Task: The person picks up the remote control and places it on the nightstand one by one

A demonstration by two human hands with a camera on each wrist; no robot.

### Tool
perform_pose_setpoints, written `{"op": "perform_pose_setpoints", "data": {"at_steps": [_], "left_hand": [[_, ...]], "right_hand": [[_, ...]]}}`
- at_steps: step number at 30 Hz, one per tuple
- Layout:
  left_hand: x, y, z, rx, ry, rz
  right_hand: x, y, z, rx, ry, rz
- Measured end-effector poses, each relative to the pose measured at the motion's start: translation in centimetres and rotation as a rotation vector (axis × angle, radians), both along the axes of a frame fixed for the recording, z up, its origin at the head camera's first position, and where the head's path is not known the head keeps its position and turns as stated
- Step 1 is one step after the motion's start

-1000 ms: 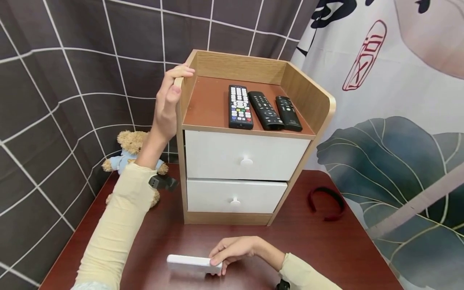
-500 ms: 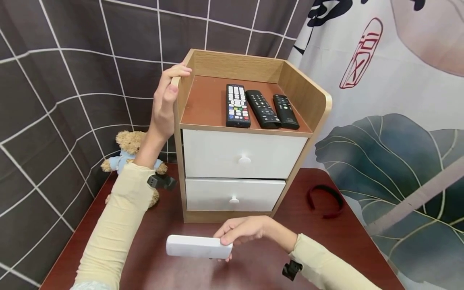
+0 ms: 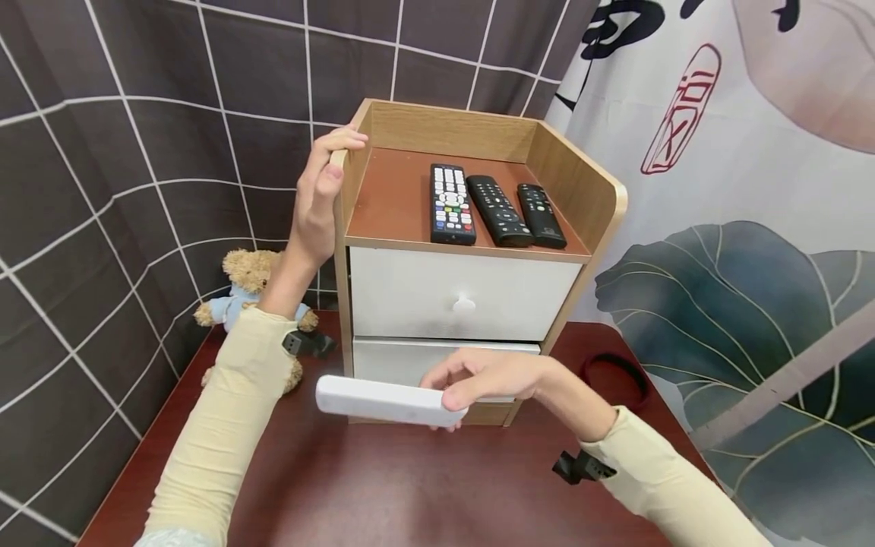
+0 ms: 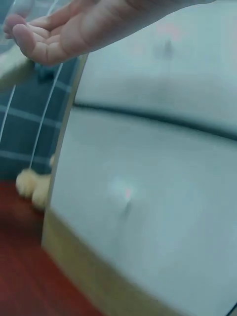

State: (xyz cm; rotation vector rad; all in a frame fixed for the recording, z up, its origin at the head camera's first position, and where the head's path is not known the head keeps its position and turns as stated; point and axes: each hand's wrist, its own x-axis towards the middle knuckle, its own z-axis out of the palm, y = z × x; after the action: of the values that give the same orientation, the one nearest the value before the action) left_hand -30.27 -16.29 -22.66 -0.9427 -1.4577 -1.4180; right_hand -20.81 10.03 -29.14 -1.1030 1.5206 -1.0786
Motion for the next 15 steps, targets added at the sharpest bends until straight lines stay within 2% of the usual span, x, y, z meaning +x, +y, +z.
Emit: {"op": "perform_pose_setpoints", "data": {"at_steps": [6,8,9,11,15], "left_hand": [[0.0,0.2,0.0,0.011,0.008,-0.004],[0.0,0.3,-0.1,0.011,0.011,-0.011],[0.0,0.3,-0.1,0.011,0.010,-0.014],[0.0,0.3,-0.2,0.013,0.009,-0.016],[-0.1,0.0,0.0,0.023,0.012,-0.013]], "right_hand": [[0.7,1.2,6.2,-0.091,0.226,-0.070],[1.0,1.9,8.3,-0.140,0.317,-0.133],[1.1,2.1,9.2,-0.166,0.361,-0.179],[1.5,2.3,11.2,-0.212,0.446,-0.321],[1.7,1.1,14.8,-0.297,0.454,-0.634]]}}
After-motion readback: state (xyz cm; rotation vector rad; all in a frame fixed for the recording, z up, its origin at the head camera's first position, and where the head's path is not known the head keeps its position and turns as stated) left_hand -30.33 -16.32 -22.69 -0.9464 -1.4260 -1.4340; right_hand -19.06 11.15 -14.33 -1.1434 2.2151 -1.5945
